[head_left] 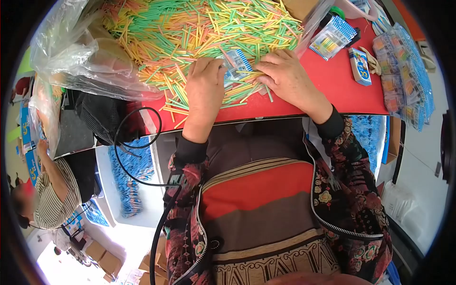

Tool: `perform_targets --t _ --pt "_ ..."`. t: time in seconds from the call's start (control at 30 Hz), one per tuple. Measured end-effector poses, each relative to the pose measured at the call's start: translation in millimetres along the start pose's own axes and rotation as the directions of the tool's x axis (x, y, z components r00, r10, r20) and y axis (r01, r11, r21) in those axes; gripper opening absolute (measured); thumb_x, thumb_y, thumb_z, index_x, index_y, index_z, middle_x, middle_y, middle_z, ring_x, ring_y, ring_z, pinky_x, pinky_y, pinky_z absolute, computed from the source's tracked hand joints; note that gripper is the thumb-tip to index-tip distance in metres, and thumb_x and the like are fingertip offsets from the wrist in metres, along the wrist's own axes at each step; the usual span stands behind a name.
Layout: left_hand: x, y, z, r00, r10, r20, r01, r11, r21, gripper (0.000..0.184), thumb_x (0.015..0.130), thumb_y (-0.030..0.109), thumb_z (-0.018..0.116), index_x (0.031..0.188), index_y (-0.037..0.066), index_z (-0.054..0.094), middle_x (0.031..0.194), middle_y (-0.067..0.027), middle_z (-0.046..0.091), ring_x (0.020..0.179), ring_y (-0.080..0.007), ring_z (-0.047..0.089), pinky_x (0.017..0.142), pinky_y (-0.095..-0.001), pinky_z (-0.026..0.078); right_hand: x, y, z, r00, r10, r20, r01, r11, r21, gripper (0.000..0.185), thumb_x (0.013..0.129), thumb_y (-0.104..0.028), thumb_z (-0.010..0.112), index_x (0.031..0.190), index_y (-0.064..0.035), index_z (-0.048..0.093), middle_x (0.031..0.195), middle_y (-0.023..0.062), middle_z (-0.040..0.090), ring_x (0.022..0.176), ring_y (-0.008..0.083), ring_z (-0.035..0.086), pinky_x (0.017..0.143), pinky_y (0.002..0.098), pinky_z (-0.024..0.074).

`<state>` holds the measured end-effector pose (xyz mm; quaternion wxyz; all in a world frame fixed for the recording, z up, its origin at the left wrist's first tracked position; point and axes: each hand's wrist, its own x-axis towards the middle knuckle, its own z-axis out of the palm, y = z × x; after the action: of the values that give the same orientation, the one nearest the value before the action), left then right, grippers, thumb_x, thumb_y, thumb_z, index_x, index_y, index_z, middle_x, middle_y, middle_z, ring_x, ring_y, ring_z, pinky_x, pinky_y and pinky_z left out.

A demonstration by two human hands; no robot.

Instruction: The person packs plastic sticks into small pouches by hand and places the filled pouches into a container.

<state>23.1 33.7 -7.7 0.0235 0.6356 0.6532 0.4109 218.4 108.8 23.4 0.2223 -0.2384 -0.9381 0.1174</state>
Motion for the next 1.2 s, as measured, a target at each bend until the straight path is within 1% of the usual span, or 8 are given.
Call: perform_targets --t 0.2,0.33,0.4,0.5,0.63,0.73,1.1,1.2 --pt "5 7 1 0.999 0.0 0.047 -0.005 0.994 0.113 0.02 0.07 0.011 0.07 0.088 0.004 0.061 0.088 -0.01 0.053 0.087 -0.0313 0.052 0.077 -0.0406 0.044 -3 15 -3 1.0 0.009 -0.018 -0.011 0.996 -0.088 0.015 0.074 -0.012 0.068 0.086 -0.0071 0.063 0.084 0.0047 0.057 0.082 0.0247 0.054 0.075 0.0367 0.0436" --pt "7 6 4 0.998 0.014 0.057 -0.023 0.988 0.155 0.02 0.07 0.012 0.071 0.086 0.004 0.061 0.087 -0.0098 0.054 0.085 -0.031 0.053 0.074 -0.0404 0.045 10 40 -5 0.985 0.038 -0.167 -0.073 0.975 -0.21 0.014 0.074 -0.011 0.068 0.087 -0.0088 0.063 0.083 0.0057 0.059 0.079 0.0266 0.056 0.069 0.038 0.0454" --pt "8 4 5 0.999 0.019 0.038 -0.025 0.987 0.161 0.018 0.071 0.013 0.071 0.083 0.005 0.061 0.086 -0.0094 0.054 0.083 -0.0307 0.054 0.071 -0.0402 0.045 20 42 -1 0.935 -0.013 -0.355 -0.088 0.96 -0.267 0.017 0.073 -0.011 0.069 0.089 -0.0088 0.064 0.082 0.0051 0.061 0.081 0.0269 0.058 0.072 0.0376 0.0459" --pt "6 1 7 0.997 -0.002 0.075 -0.007 0.994 0.112 0.014 0.072 0.011 0.068 0.081 0.004 0.06 0.087 -0.0103 0.053 0.085 -0.0312 0.053 0.074 -0.0414 0.044 31 25 -5 0.921 -0.041 -0.388 -0.021 0.988 -0.155 0.022 0.073 -0.012 0.07 0.094 -0.0098 0.065 0.086 0.0051 0.062 0.085 0.0265 0.059 0.074 0.0371 0.0463" --pt "9 0 10 0.999 0.006 0.053 -0.013 0.99 0.143 0.009 0.074 0.011 0.066 0.076 0.005 0.06 0.084 -0.0097 0.053 0.083 -0.0305 0.054 0.072 -0.0415 0.044 32 6 16 0.992 -0.035 -0.119 0.031 0.999 -0.04 0.021 0.069 -0.011 0.071 0.09 -0.0106 0.067 0.087 0.003 0.061 0.083 0.0235 0.057 0.075 0.0363 0.0456" --pt "7 -2 10 0.999 0.033 0.037 -0.039 0.986 0.16 0.008 0.074 0.01 0.065 0.077 0.005 0.06 0.084 -0.0099 0.054 0.082 -0.0302 0.054 0.072 -0.0409 0.045 33 0 30 0.993 -0.021 -0.116 0.001 0.985 -0.175 0.019 0.067 -0.01 0.071 0.086 -0.0101 0.067 0.078 0.0018 0.058 0.08 0.0225 0.056 0.074 0.0357 0.0443" --pt "0 6 -3 0.998 -0.054 0.026 0.053 0.998 0.028 0.026 0.069 0.012 0.072 0.092 0.006 0.061 0.092 -0.0103 0.054 0.087 -0.0305 0.053 0.076 -0.0396 0.044 38 -3 25 0.992 -0.037 -0.122 0.02 0.991 -0.133 0.014 0.067 -0.008 0.069 0.08 -0.009 0.063 0.078 0.0022 0.057 0.079 0.0219 0.056 0.071 0.0344 0.0446" --pt "7 11 -11 0.99 0.105 -0.094 -0.077 0.963 0.258 0.047 0.069 0.016 0.074 0.111 0.006 0.056 0.099 -0.0113 0.056 0.093 -0.0316 0.053 0.08 -0.0398 0.044 43 1 13 0.974 -0.052 -0.218 0.038 0.997 -0.07 0.015 0.071 -0.008 0.069 0.084 -0.0081 0.063 0.089 0.0037 0.062 0.084 0.0233 0.06 0.072 0.0333 0.0484"
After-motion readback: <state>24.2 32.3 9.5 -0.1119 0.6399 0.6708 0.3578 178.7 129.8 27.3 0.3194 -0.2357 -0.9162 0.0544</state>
